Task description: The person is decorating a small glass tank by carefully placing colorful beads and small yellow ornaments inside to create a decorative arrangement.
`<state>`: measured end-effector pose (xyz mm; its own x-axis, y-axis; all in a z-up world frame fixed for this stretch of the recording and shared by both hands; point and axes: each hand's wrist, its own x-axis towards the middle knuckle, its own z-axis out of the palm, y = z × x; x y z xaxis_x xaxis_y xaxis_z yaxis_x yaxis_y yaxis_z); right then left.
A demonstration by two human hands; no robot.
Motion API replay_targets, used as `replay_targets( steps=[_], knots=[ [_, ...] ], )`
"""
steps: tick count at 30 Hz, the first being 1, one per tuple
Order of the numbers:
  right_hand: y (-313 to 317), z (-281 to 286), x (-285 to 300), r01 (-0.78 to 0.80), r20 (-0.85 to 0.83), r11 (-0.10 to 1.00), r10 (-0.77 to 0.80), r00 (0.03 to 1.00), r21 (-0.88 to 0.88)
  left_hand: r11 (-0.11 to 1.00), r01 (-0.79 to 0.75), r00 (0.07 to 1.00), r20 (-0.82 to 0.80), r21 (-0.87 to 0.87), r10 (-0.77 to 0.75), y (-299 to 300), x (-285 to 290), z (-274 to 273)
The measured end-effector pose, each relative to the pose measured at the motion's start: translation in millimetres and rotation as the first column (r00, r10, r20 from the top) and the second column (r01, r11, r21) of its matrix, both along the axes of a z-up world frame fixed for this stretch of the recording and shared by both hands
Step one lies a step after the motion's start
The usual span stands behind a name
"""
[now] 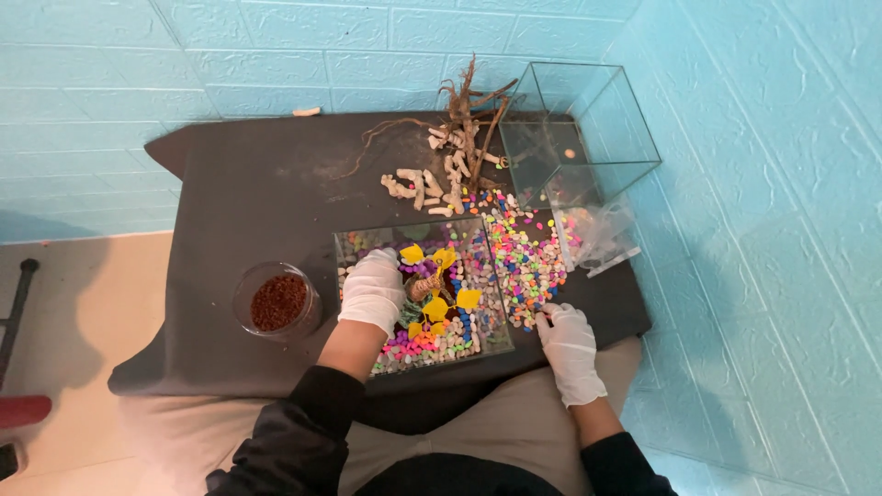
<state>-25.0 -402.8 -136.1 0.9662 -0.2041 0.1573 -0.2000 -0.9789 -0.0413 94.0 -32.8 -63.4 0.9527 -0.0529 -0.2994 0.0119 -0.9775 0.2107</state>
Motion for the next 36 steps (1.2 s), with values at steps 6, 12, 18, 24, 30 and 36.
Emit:
replay_targets(
  steps=[6, 12, 18, 24, 30, 36],
  knots=[
    [7, 18, 4, -0.07, 0.046, 0.991, 0.076, 0.996, -0.11, 0.954, -0.224, 0.974, -0.077, -0.197, 0.213, 11, 13, -14],
    [13, 26, 4, -0.059, -0.073, 0.976, 0.044, 0.996, -0.208, 0.885, -0.098, 0.937, 0.258, -0.456, 0.237, 17, -25, 30],
    [50, 113, -19, -0.009, 0.087, 0.998, 0.015, 0.996, -0.063, 0.835, -0.161, 0.875, 0.315, -0.526, 0.367, 23, -115, 159],
    [135, 213, -60, -0.333, 0.35, 0.799, 0.165, 0.922, 0.5, 0.641, 0.444, 0.697, 0.691, -0.626, 0.192, 2, -190, 186],
    [182, 208, -83, -0.747, 0.38, 0.57, 0.643, 0.665, 0.342, 0.155, -0.519, 0.843, -0.472, -0.841, 0.26, -7, -214, 142],
    [187, 191, -89, -0.82, 0.359, 0.491, 0.739, 0.57, 0.292, 0.083, -0.731, 0.677, -0.707, -0.677, 0.202, 4, -213, 120]
  ],
)
